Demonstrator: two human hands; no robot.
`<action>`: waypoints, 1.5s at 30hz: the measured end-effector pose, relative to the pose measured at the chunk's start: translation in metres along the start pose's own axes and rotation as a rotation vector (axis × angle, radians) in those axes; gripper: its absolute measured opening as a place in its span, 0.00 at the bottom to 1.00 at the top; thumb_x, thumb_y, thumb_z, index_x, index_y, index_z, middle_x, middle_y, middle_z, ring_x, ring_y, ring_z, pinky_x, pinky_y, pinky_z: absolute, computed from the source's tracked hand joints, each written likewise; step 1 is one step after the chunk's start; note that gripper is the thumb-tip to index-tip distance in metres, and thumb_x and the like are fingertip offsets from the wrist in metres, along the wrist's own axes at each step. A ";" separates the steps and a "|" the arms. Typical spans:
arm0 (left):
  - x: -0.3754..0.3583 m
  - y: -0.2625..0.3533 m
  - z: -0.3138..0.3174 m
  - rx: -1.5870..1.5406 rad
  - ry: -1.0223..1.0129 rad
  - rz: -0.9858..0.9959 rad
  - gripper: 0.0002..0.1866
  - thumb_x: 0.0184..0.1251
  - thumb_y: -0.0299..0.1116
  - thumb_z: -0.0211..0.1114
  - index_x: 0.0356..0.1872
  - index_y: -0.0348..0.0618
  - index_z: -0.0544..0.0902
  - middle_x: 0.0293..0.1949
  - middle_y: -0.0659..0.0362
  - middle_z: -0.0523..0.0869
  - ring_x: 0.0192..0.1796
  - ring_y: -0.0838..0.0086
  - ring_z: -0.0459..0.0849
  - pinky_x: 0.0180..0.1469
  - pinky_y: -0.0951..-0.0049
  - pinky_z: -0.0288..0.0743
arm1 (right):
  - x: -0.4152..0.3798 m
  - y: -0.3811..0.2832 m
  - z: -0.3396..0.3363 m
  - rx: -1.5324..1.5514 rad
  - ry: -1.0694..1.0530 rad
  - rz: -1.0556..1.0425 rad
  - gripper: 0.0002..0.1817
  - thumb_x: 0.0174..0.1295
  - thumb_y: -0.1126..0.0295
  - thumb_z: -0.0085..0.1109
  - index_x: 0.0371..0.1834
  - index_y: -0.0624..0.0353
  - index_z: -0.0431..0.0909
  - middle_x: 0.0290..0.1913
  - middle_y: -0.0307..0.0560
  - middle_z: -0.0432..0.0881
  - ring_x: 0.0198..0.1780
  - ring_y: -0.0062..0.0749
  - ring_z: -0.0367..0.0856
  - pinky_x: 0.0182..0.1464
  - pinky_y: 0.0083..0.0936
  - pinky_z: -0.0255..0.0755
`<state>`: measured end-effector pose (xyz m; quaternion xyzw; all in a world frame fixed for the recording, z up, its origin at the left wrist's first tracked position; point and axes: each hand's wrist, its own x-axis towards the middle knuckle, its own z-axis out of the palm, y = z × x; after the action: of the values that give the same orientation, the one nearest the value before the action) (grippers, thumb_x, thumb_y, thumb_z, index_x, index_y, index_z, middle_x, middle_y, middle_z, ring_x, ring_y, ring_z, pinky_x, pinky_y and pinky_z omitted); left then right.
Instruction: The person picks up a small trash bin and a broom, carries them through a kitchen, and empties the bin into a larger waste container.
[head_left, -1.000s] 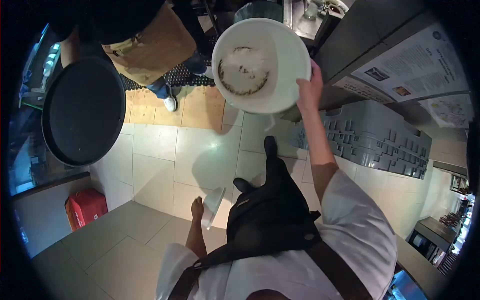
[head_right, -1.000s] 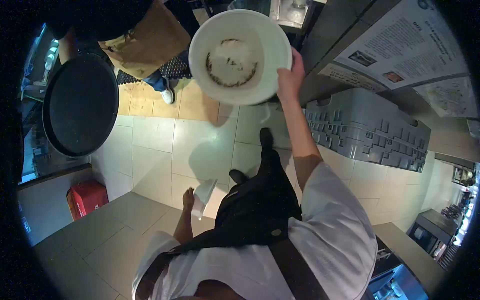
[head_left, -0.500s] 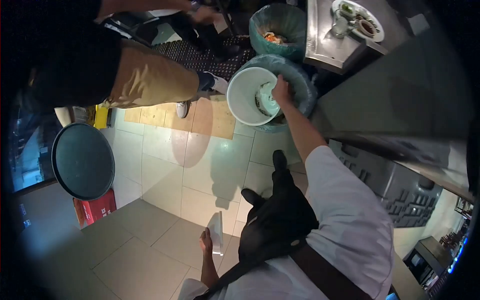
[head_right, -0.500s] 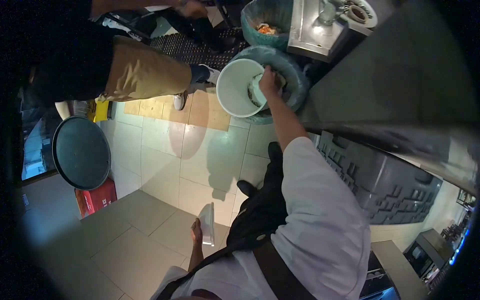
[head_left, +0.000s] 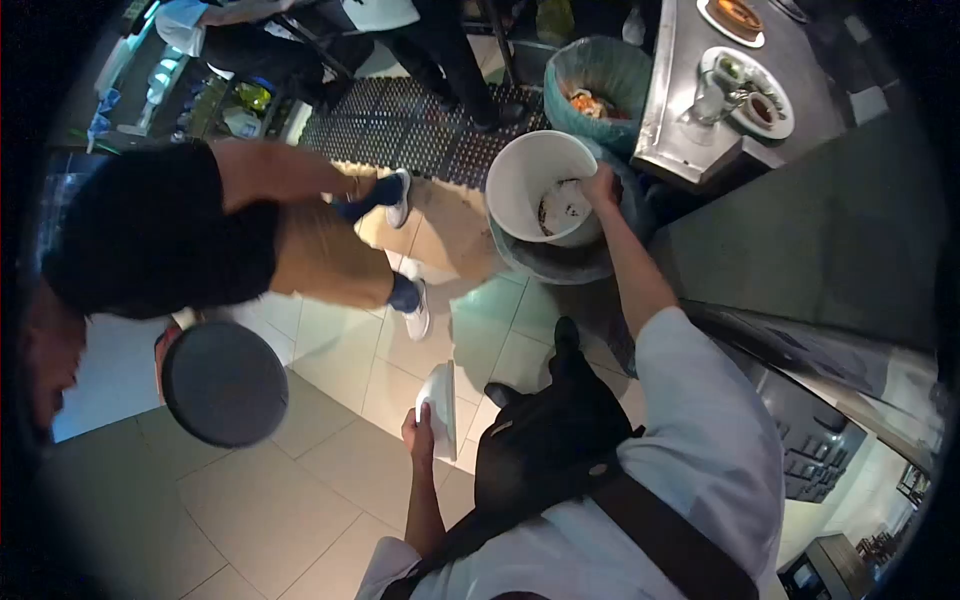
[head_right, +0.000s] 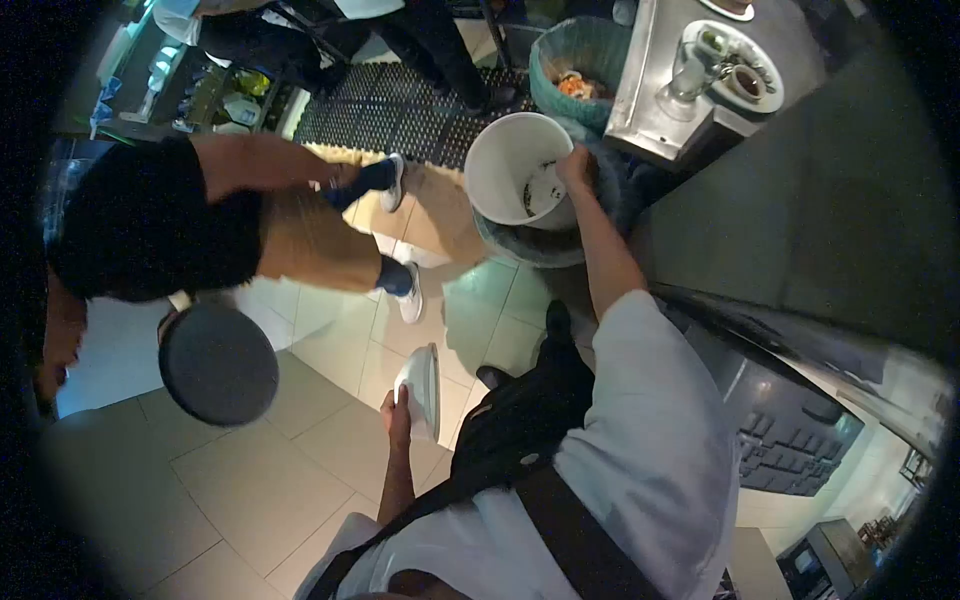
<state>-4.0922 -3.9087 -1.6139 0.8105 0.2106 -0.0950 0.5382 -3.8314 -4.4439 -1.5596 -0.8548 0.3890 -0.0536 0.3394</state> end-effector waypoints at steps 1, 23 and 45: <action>0.004 0.010 0.005 -0.011 -0.001 0.013 0.18 0.67 0.44 0.62 0.30 0.37 0.81 0.21 0.68 0.72 0.28 0.83 0.66 0.28 0.78 0.61 | -0.015 -0.007 -0.014 0.129 0.054 -0.100 0.23 0.50 0.70 0.56 0.53 0.51 0.80 0.46 0.56 0.83 0.50 0.53 0.81 0.52 0.43 0.73; 0.077 0.307 0.045 0.077 0.092 1.039 0.17 0.56 0.36 0.72 0.44 0.39 0.81 0.39 0.53 0.83 0.40 0.62 0.82 0.40 0.62 0.76 | -0.170 -0.046 -0.047 1.068 -0.119 -0.049 0.32 0.47 0.84 0.55 0.61 0.56 0.74 0.52 0.45 0.81 0.52 0.31 0.78 0.55 0.27 0.70; 0.114 0.354 0.155 0.833 -0.779 1.810 0.18 0.58 0.44 0.67 0.50 0.59 0.82 0.38 0.62 0.81 0.50 0.66 0.78 0.63 0.45 0.54 | -0.177 -0.035 -0.029 0.965 0.027 0.231 0.26 0.62 0.52 0.58 0.56 0.59 0.71 0.41 0.48 0.82 0.35 0.28 0.82 0.27 0.23 0.76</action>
<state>-3.8221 -4.1406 -1.4251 0.6990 -0.7047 0.0229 0.1193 -3.9420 -4.3186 -1.4850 -0.5508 0.4163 -0.2005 0.6951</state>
